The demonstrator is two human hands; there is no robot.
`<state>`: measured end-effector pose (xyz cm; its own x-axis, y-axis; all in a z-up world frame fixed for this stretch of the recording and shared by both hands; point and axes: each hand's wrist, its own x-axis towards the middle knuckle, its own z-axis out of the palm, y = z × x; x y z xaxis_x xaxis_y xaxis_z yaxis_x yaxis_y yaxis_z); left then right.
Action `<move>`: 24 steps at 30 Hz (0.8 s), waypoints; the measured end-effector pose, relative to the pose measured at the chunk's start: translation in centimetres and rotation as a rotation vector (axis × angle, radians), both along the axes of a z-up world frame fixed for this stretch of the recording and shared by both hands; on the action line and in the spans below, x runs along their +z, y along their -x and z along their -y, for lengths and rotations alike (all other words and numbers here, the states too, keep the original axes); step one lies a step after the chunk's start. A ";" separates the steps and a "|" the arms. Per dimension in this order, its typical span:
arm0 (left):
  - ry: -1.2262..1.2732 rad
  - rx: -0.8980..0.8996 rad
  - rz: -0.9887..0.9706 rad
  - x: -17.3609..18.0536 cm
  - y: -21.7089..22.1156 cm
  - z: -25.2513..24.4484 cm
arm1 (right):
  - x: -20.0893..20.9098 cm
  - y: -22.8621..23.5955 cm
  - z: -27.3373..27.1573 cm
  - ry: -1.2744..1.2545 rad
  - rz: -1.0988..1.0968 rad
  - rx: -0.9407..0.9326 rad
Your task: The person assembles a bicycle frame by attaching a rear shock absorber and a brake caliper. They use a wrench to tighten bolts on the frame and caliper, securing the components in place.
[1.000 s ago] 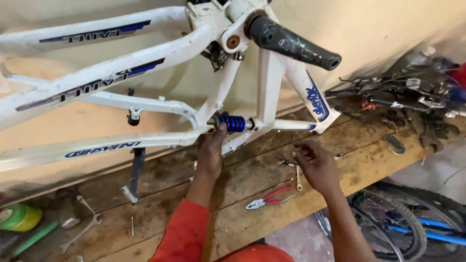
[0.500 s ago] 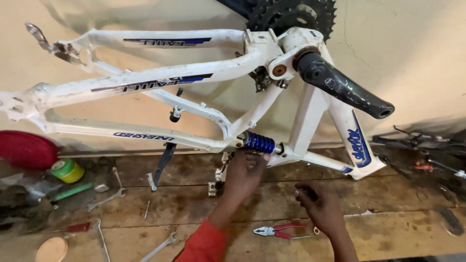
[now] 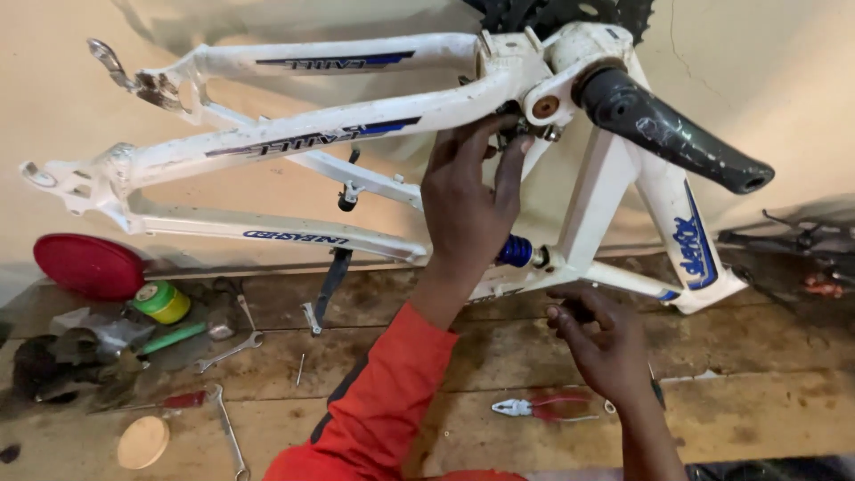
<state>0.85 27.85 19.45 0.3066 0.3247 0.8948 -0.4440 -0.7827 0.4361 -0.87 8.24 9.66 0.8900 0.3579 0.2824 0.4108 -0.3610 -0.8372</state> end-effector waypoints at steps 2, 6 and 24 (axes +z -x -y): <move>-0.010 0.031 0.024 0.1 -0.5 -0.2 | -2.0 0.5 0.8 0.009 -0.089 -0.022; -0.158 0.032 0.081 -1.3 -0.9 -1.0 | -6.1 2.5 4.2 0.172 -0.116 -0.112; -0.148 0.006 0.193 -1.1 -1.3 -1.1 | -16.7 3.9 8.6 0.621 -0.394 -0.137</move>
<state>2.16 28.95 18.31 0.1236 0.1874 0.9745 -0.5028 -0.8348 0.2243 -4.81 -0.39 -7.05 0.9317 0.2264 -0.2842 0.0404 -0.8418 -0.5383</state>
